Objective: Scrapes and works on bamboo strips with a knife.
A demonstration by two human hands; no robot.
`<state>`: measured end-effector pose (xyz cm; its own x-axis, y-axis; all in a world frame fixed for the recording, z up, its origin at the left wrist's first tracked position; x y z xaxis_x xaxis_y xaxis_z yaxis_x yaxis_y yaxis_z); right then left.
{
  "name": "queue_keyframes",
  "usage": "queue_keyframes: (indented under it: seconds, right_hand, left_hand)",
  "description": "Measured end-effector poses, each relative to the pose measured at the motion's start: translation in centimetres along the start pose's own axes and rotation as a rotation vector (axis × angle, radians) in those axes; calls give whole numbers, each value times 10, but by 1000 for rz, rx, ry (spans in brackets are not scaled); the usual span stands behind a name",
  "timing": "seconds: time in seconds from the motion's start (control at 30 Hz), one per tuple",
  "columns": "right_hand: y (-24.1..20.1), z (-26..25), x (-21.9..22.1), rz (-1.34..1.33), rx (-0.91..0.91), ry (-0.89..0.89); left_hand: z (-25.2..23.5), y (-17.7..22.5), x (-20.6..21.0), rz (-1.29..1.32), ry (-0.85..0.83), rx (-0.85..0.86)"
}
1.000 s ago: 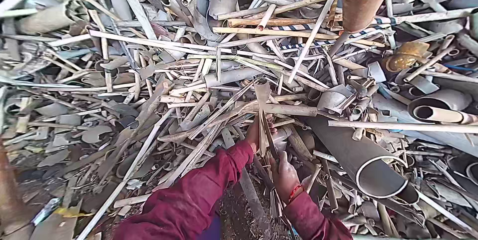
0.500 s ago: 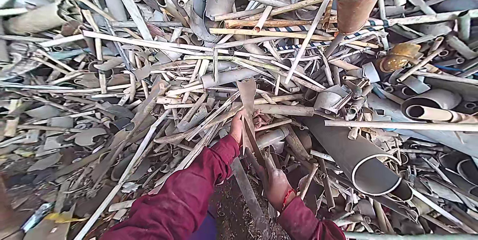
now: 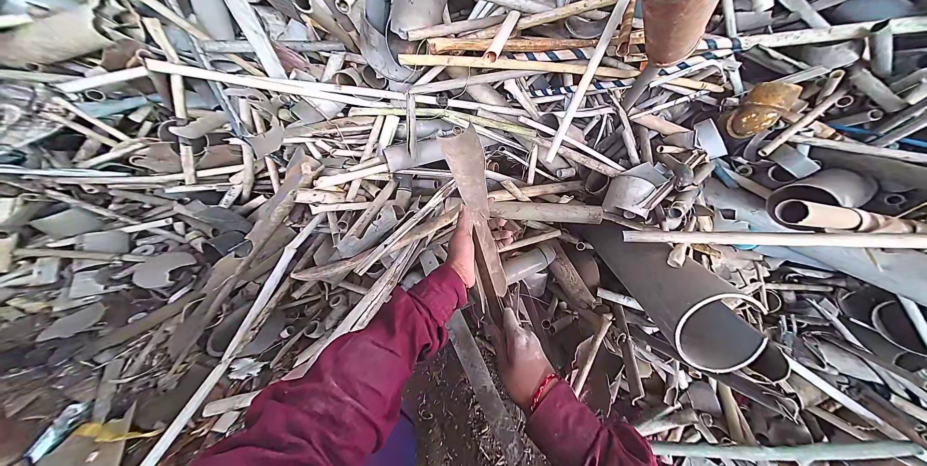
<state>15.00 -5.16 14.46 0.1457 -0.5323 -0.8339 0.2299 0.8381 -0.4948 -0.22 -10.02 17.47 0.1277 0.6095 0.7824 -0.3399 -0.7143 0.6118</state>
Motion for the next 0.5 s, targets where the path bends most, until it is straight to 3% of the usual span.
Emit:
queue_keyframes:
  seconds: [0.13,0.27,0.4,0.5]
  right_hand:
    - [12,-5,-15,91,166,-29]
    - [4,-6,-4,78,44,-22]
    - [11,-7,-12,120,196,-38]
    - [4,-6,-5,-13,35,39]
  left_hand:
    - [-1,5,-2,-1,0,10]
    - [1,5,2,-32,-21,-28]
    - [3,-1,2,-36,-19,-48]
    - [4,-1,6,-26,-39,-47]
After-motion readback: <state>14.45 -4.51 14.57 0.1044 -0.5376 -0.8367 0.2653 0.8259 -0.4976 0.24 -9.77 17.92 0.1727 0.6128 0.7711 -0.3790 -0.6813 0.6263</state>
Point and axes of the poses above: each hand's wrist, its own z-axis away from the middle knuckle, its own x-axis out of the palm, y = z × x, the point moved 9 cm from there along -z, towards the middle knuckle, and after that the axes turned 7 degrees about z, right-handed, at the moved point
